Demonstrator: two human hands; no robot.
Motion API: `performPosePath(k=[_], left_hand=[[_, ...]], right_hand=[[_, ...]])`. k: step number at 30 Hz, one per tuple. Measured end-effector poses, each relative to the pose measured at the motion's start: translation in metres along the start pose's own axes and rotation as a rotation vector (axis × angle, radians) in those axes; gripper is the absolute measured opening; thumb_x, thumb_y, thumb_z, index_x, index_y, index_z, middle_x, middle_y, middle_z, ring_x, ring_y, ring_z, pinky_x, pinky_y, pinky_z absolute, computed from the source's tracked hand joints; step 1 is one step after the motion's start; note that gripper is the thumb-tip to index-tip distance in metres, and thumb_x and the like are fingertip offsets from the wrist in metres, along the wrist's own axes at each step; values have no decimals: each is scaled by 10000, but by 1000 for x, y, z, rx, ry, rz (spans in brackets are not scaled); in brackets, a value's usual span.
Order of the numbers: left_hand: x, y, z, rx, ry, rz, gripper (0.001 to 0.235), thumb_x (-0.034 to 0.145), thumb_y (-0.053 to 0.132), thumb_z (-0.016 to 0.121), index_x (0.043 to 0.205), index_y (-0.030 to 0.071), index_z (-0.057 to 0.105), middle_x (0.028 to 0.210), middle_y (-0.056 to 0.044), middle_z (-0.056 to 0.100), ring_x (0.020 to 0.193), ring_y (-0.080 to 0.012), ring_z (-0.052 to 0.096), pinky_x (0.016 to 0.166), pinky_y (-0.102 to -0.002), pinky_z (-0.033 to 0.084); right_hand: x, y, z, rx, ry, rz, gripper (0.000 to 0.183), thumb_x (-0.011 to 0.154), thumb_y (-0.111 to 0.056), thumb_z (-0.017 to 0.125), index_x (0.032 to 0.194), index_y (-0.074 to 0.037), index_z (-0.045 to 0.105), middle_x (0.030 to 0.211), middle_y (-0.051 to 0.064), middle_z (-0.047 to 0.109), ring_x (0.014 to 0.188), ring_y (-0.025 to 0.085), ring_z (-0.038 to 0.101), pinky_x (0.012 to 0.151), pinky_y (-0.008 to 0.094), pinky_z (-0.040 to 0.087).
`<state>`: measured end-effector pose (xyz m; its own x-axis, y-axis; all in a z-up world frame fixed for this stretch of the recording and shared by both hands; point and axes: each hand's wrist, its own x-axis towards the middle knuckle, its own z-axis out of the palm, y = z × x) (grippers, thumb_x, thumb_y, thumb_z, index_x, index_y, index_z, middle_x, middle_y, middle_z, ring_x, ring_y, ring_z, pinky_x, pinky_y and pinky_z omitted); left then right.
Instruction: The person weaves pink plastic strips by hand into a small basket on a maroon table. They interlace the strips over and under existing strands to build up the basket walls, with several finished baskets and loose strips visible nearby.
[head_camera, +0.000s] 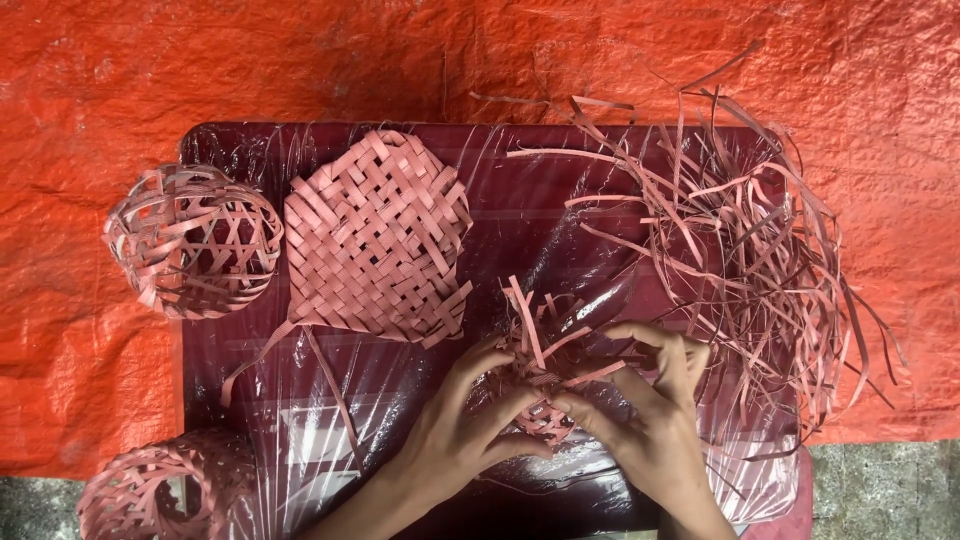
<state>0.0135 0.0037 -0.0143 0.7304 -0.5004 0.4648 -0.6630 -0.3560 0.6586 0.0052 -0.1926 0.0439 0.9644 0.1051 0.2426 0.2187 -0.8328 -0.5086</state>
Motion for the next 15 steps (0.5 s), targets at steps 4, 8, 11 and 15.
performPosePath(k=[4, 8, 11, 15], left_hand=[[2, 2, -2, 10, -8, 9, 773, 699, 384, 803, 1270, 142, 342, 1209, -187, 348, 1070, -306, 533, 900, -443, 540], [1, 0, -2, -27, -2, -55, 675, 661, 397, 790, 1176, 133, 443, 1215, -171, 352, 1081, -294, 492, 890, -488, 523], [2, 1, -3, -47, -12, -63, 622, 665, 390, 780, 1138, 139, 464, 1213, -170, 365, 1076, -294, 497, 867, -480, 534], [-4, -1, 2, -71, -5, -68, 700, 654, 366, 804, 1207, 162, 427, 1227, -154, 365, 1106, -276, 485, 916, -472, 516]], right_hand=[[1, 1, -2, 82, -14, 8, 339, 588, -407, 723, 568, -111, 557, 1132, 30, 455, 1108, 180, 399, 980, 426, 184], [3, 4, -6, 32, 41, 25, 288, 678, -439, 609, 697, -154, 648, 1222, 34, 421, 1163, 187, 354, 991, 400, 158], [6, 2, -7, 2, 57, 36, 313, 727, -434, 554, 600, -157, 627, 1246, 34, 409, 1162, 193, 339, 995, 421, 143], [6, 4, -4, -17, 38, -51, 296, 688, -466, 583, 590, -193, 641, 1260, 3, 389, 1162, 239, 238, 966, 427, 183]])
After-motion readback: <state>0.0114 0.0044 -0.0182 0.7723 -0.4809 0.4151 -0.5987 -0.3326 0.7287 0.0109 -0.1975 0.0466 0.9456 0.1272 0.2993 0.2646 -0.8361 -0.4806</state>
